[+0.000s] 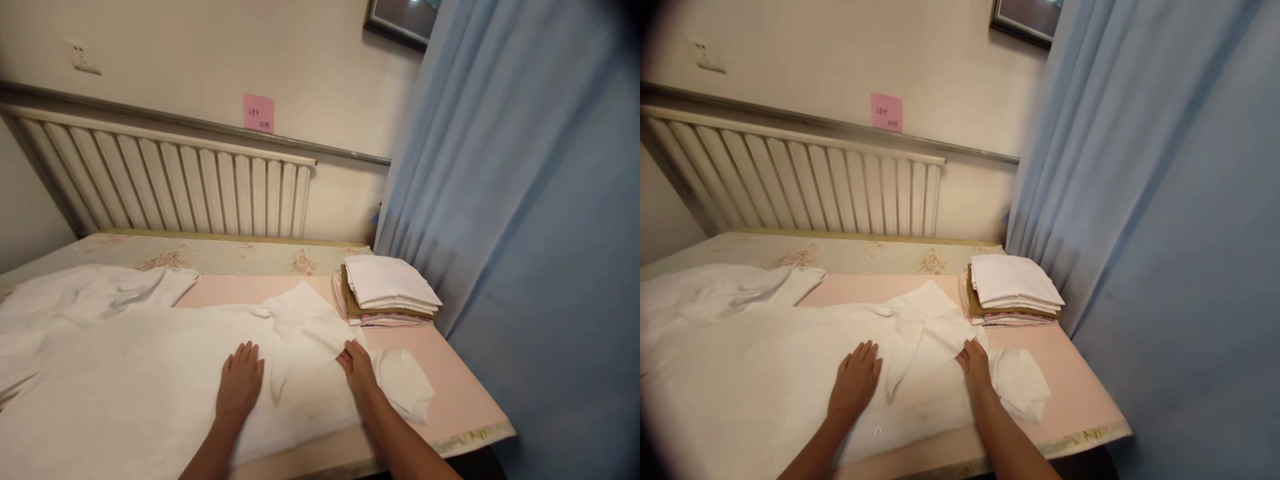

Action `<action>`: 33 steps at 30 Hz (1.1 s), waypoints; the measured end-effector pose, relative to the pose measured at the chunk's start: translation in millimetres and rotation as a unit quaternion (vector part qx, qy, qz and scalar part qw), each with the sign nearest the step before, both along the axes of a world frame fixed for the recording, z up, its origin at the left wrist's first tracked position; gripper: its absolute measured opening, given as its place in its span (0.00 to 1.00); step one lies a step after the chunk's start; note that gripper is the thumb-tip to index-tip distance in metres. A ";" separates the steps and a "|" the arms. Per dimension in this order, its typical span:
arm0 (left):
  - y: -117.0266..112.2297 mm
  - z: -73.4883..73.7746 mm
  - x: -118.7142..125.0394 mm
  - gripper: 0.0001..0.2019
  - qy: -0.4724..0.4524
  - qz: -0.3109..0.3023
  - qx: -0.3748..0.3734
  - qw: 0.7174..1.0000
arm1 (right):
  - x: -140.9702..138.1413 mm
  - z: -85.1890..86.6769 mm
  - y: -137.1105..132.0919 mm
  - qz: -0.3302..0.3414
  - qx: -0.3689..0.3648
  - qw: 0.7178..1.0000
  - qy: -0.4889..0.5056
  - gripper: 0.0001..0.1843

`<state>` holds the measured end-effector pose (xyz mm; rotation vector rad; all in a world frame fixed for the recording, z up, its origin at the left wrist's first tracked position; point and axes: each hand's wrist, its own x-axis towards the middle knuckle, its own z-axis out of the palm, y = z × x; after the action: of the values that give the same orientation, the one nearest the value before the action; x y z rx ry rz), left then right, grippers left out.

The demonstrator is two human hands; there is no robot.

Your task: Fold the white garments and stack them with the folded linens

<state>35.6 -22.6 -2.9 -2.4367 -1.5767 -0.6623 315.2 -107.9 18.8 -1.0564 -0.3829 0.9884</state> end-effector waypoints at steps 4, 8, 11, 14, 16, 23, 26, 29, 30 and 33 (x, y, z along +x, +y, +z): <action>4.4 -3.7 -2.3 0.20 -0.016 -0.008 -0.004 1.000 | -2.8 -1.9 -6.0 0.027 0.001 0.998 -0.048 0.13; 4.6 2.3 -0.4 0.19 -0.046 -0.002 -0.014 0.999 | -1.5 -2.8 -5.2 0.045 0.007 0.997 -0.057 0.16; -11.2 16.8 11.4 0.20 -0.080 0.006 -0.029 0.996 | -0.2 -2.4 -5.2 0.053 0.011 0.997 -0.053 0.15; -36.3 32.2 30.5 0.21 -0.096 0.018 -0.079 0.992 | -0.6 -1.4 -6.7 0.052 0.011 0.997 -0.052 0.13; -50.4 40.7 42.5 0.21 -0.069 0.022 -0.137 0.988 | -1.1 -0.5 -7.7 0.049 0.010 0.997 -0.051 0.11; -58.9 60.1 51.4 0.16 0.033 -0.015 -0.253 0.967 | -0.2 0.4 -6.6 0.043 0.012 0.998 -0.041 0.10; -58.1 59.0 47.1 0.13 0.009 -0.010 -0.263 0.965 | 0.5 -1.4 -5.2 0.041 0.013 0.998 -0.034 0.11; -59.2 53.5 45.6 0.14 -0.047 -0.021 -0.278 0.959 | 1.0 -3.5 -4.4 0.039 0.013 0.999 -0.029 0.12; -59.2 52.0 45.7 0.14 -0.064 -0.021 -0.282 0.957 | 1.2 -4.2 -4.2 0.039 0.014 0.999 -0.028 0.13; -56.0 51.0 44.6 0.15 -0.099 -0.008 -0.281 0.955 | 1.7 -5.8 -3.9 0.038 0.016 0.999 -0.027 0.14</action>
<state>80.2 -78.6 48.1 -2.8471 -2.0608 -0.5276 317.0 -111.7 13.0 -1.0470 -0.4851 1.0191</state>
